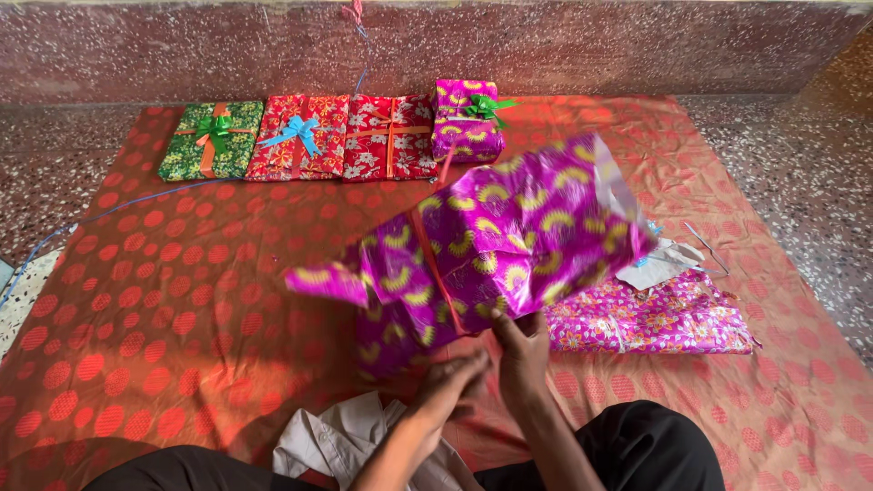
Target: The person wraps a rectangular gift with pink and yellow patterned paper, folds the edges, and ties a red ribbon around it. They adjust the ribbon and smooth the paper to complete the wrapping.
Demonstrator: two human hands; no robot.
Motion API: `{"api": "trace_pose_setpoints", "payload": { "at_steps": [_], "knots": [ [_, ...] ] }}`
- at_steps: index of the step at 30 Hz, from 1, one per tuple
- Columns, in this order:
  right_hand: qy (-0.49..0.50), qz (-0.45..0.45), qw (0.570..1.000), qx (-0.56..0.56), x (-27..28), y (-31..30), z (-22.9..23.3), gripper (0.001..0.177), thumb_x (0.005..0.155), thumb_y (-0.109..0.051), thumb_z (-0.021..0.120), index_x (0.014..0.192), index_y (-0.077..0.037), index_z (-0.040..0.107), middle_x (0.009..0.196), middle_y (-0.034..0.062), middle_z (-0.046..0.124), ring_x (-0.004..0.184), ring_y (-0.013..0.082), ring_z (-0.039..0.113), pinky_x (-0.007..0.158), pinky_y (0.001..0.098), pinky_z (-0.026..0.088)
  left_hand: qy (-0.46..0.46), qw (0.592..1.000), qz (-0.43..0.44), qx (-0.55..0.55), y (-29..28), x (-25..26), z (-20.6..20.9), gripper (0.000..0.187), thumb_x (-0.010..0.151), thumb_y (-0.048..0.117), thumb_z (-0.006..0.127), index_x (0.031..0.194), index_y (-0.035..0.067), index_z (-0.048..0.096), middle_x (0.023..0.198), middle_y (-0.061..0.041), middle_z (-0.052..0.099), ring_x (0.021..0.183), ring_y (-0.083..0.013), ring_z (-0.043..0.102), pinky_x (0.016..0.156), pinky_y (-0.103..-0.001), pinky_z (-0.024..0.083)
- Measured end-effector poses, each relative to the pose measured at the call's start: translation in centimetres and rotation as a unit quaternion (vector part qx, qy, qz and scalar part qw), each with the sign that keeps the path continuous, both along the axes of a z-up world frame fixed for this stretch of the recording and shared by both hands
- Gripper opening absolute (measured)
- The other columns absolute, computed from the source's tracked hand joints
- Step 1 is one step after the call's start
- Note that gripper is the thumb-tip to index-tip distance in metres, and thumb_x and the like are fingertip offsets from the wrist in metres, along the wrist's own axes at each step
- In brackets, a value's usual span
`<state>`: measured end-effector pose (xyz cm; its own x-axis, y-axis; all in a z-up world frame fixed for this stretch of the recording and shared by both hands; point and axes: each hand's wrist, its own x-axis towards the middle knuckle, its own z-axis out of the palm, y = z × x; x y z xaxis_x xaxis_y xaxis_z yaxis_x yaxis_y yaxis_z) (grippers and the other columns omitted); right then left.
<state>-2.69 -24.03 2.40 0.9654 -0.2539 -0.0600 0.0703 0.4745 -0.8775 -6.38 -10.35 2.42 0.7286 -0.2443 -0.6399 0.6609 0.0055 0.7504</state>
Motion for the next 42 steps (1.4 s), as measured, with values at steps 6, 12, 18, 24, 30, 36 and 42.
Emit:
{"api": "trace_pose_setpoints", "payload": {
  "at_steps": [6, 12, 18, 24, 30, 36, 42],
  "knots": [
    [-0.082, 0.058, 0.995, -0.02, 1.1, -3.6, 4.4, 0.067, 0.082, -0.019, 0.08, 0.136, -0.001, 0.047, 0.13, 0.0145, 0.063, 0.122, 0.0245, 0.063, 0.111, 0.0464, 0.048, -0.225, 0.94, -0.255, -0.027, 6.8, 0.4, 6.5, 0.04, 0.09, 0.043, 0.072, 0.112, 0.009, 0.074, 0.093, -0.003, 0.076, 0.071, -0.0114, 0.072, 0.056, -0.025, 0.055],
    [-0.09, 0.139, 0.972, -0.169, 0.9, -4.5, 6.5, 0.077, 0.081, -0.027, 0.083, 0.144, 0.002, 0.051, 0.133, 0.0183, 0.067, 0.123, 0.0264, 0.065, 0.111, 0.0448, 0.049, -0.445, 0.818, 0.121, 0.344, 14.7, 3.5, 14.0, 0.048, 0.078, 0.029, 0.086, 0.119, 0.008, 0.072, 0.106, -0.004, 0.078, 0.091, -0.0161, 0.073, 0.081, -0.033, 0.059],
    [-0.104, 0.288, 0.945, -0.116, 0.0, -3.1, 8.4, 0.09, 0.081, -0.03, 0.084, 0.153, 0.0, 0.04, 0.146, 0.0133, 0.059, 0.135, 0.0256, 0.057, 0.115, 0.0454, 0.044, -0.415, 0.908, -0.011, 0.051, 17.3, 5.1, 13.0, 0.111, 0.076, 0.02, 0.086, 0.161, 0.013, 0.015, 0.159, -0.009, 0.04, 0.145, -0.0207, 0.042, 0.11, -0.04, 0.046],
    [-0.069, 0.342, 0.926, -0.142, 0.5, -1.2, 10.1, 0.093, 0.079, -0.021, 0.084, 0.156, -0.004, 0.035, 0.149, 0.0122, 0.055, 0.135, 0.0243, 0.053, 0.115, 0.0456, 0.042, -0.432, 0.898, 0.054, 0.059, 17.1, 6.1, 10.3, 0.055, 0.08, 0.011, 0.085, 0.131, 0.004, 0.065, 0.115, -0.008, 0.076, 0.104, -0.0154, 0.071, 0.094, -0.034, 0.058],
    [-0.017, 0.262, 0.942, -0.208, 2.1, 0.2, 10.1, 0.071, 0.083, -0.012, 0.078, 0.147, -0.006, 0.046, 0.134, 0.0112, 0.065, 0.121, 0.0201, 0.063, 0.106, 0.0408, 0.051, -0.455, 0.875, 0.089, 0.141, 17.8, 5.9, 8.8, 0.018, 0.089, 0.012, 0.078, 0.105, 0.004, 0.077, 0.081, 0.0, 0.069, 0.073, -0.0076, 0.059, 0.068, -0.028, 0.051],
    [-0.023, 0.175, 0.964, -0.198, 4.0, 1.0, 7.8, 0.029, 0.088, -0.001, 0.073, 0.117, 0.004, 0.069, 0.109, 0.0111, 0.078, 0.094, 0.0169, 0.074, 0.088, 0.0361, 0.062, -0.437, 0.872, 0.093, 0.201, 18.2, 5.4, 9.2, 0.019, 0.086, 0.012, 0.074, 0.103, 0.003, 0.075, 0.074, 0.004, 0.071, 0.067, -0.0052, 0.062, 0.062, -0.028, 0.05],
    [-0.011, 0.133, 0.961, -0.241, 3.6, 1.0, 6.0, 0.027, 0.088, 0.0, 0.073, 0.115, 0.005, 0.07, 0.107, 0.0116, 0.078, 0.091, 0.0172, 0.073, 0.085, 0.0357, 0.062, -0.364, 0.904, 0.017, 0.225, 18.5, 4.6, 10.2, 0.024, 0.08, 0.017, 0.085, 0.098, 0.003, 0.077, 0.074, -0.006, 0.071, 0.067, -0.01, 0.059, 0.062, -0.032, 0.05]
  ]
}}
